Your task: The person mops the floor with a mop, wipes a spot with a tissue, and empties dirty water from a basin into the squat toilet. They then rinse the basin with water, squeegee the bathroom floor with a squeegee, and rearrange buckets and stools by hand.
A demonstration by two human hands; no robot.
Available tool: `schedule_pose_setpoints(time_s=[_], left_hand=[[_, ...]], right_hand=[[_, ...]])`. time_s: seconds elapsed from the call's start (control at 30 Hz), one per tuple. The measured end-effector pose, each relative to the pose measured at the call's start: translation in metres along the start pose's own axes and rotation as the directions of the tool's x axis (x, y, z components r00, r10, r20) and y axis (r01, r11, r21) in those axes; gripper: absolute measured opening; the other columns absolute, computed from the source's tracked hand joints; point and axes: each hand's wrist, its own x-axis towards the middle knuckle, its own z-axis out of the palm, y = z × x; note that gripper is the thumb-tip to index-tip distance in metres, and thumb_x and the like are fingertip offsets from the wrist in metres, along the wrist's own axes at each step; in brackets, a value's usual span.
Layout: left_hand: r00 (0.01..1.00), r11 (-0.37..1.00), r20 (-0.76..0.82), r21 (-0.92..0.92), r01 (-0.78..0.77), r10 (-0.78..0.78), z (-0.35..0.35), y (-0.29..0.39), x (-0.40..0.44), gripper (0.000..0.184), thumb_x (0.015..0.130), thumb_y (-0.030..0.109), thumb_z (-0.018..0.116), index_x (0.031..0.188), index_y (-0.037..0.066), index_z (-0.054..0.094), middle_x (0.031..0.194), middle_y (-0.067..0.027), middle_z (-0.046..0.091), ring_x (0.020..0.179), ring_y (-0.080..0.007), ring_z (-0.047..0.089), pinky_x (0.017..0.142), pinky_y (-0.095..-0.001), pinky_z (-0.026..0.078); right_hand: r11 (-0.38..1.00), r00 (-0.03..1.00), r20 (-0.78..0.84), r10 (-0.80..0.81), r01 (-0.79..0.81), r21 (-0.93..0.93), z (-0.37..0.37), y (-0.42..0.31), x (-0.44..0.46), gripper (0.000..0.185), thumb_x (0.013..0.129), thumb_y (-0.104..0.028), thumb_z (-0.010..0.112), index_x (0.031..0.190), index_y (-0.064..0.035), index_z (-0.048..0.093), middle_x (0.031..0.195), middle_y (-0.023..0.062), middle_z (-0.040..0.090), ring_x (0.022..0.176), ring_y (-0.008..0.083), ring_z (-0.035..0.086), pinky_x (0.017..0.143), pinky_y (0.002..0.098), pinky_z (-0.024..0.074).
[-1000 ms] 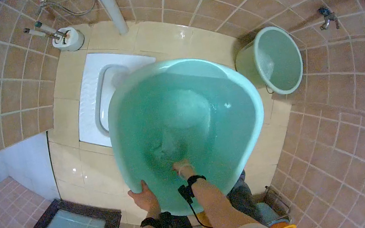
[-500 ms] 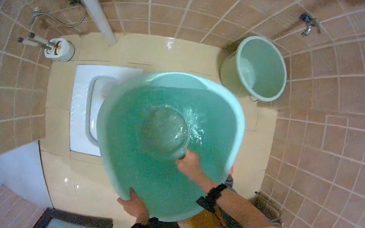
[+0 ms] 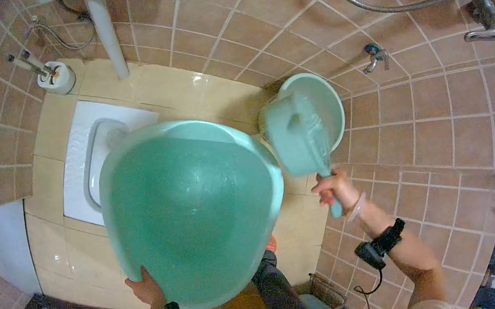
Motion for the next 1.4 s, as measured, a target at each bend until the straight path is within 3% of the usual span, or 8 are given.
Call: schedule_pose_setpoints(time_s=[0.6,0.67,0.7,0.77,0.83,1.2,1.3,1.4], left_hand=[[0.998,0.996,-0.053,-0.075,-0.041,0.037,0.009,-0.012,0.004,0.042,0.075,0.031,0.059,0.098,0.0,0.042,0.087,-0.021,0.058,0.082,-0.0376,0.056,0.07,-0.0436,0.044],[0.999,0.998,-0.046,-0.067,-0.018,0.015,0.007,-0.006,0.002,0.041,0.075,0.031,0.059,0.097,0.001,0.042,0.086,-0.0206,0.058,0.081,-0.0374,0.056,0.07,-0.0433,0.044],[0.999,0.999,-0.041,-0.052,0.002,-0.004,0.007,-0.005,0.002,0.04,0.075,0.03,0.059,0.096,0.001,0.042,0.086,-0.0205,0.058,0.081,-0.0373,0.056,0.07,-0.0432,0.044],[0.999,0.999,-0.036,-0.048,0.015,-0.017,0.009,-0.009,0.005,0.039,0.076,0.03,0.059,0.095,0.001,0.042,0.087,-0.0203,0.058,0.081,-0.0371,0.056,0.07,-0.0429,0.044],[0.999,0.998,-0.039,-0.07,-0.003,0.0,0.013,-0.017,0.009,0.038,0.076,0.029,0.059,0.094,0.001,0.042,0.087,-0.0203,0.058,0.081,-0.0371,0.056,0.07,-0.0428,0.044],[1.0,0.999,-0.011,-0.029,0.023,-0.023,0.01,-0.012,0.011,0.043,0.073,0.03,0.062,0.095,0.0,0.042,0.086,-0.0215,0.057,0.08,-0.0377,0.056,0.068,-0.0432,0.043],[1.0,0.998,-0.007,-0.048,0.03,-0.03,0.01,-0.011,0.011,0.043,0.073,0.031,0.062,0.094,0.0,0.042,0.085,-0.0216,0.057,0.079,-0.0379,0.056,0.067,-0.0439,0.043],[0.999,0.997,-0.016,-0.064,0.051,-0.052,0.015,-0.017,0.014,0.041,0.073,0.029,0.063,0.094,0.0,0.042,0.086,-0.0216,0.058,0.082,-0.0365,0.056,0.069,-0.0424,0.044]], right_hand=[[0.467,0.713,0.457,-0.533,-0.202,0.861,-0.044,0.012,0.044,0.026,0.055,-0.007,0.044,0.08,-0.0027,0.045,0.045,0.0016,0.038,0.033,0.0115,0.033,0.036,0.0243,0.0306],[0.582,0.818,0.489,-0.301,-0.249,0.774,-0.008,0.048,0.038,0.034,0.054,-0.009,0.047,0.087,-0.0008,0.049,0.047,0.0049,0.038,0.036,0.0134,0.034,0.037,0.0255,0.0289],[0.726,0.541,0.75,-0.379,-0.328,0.604,0.018,0.076,0.045,0.038,0.056,-0.01,0.05,0.092,0.001,0.05,0.049,0.006,0.038,0.038,0.0133,0.034,0.038,0.0266,0.0279],[0.837,0.65,0.695,0.308,-0.532,0.126,0.064,0.169,0.059,0.029,0.063,-0.012,0.053,0.089,-0.0013,0.05,0.047,-0.0003,0.034,0.038,0.0096,0.032,0.039,0.0249,0.0266],[0.835,0.567,0.684,0.46,-0.539,-0.115,0.154,0.151,0.038,0.016,0.07,-0.018,0.054,0.08,-0.005,0.051,0.047,-0.0019,0.034,0.038,0.0103,0.033,0.043,0.026,0.0322],[0.765,0.671,0.476,0.568,-0.22,-0.605,0.281,0.298,0.129,0.016,0.065,-0.019,0.059,0.059,-0.0055,0.052,0.051,0.0045,0.048,0.047,0.0164,0.045,0.051,0.0316,0.039],[0.765,0.787,0.614,0.061,0.358,-0.535,0.278,0.308,0.144,0.02,0.067,-0.024,0.059,0.074,-0.0054,0.058,0.064,0.007,0.056,0.058,0.0186,0.051,0.057,0.0326,0.0412],[0.529,0.962,0.121,0.245,-0.028,-0.848,0.325,0.337,0.192,0.035,0.068,-0.029,0.061,0.089,-0.0013,0.057,0.075,0.0108,0.06,0.071,0.0242,0.058,0.065,0.0361,0.0441]])
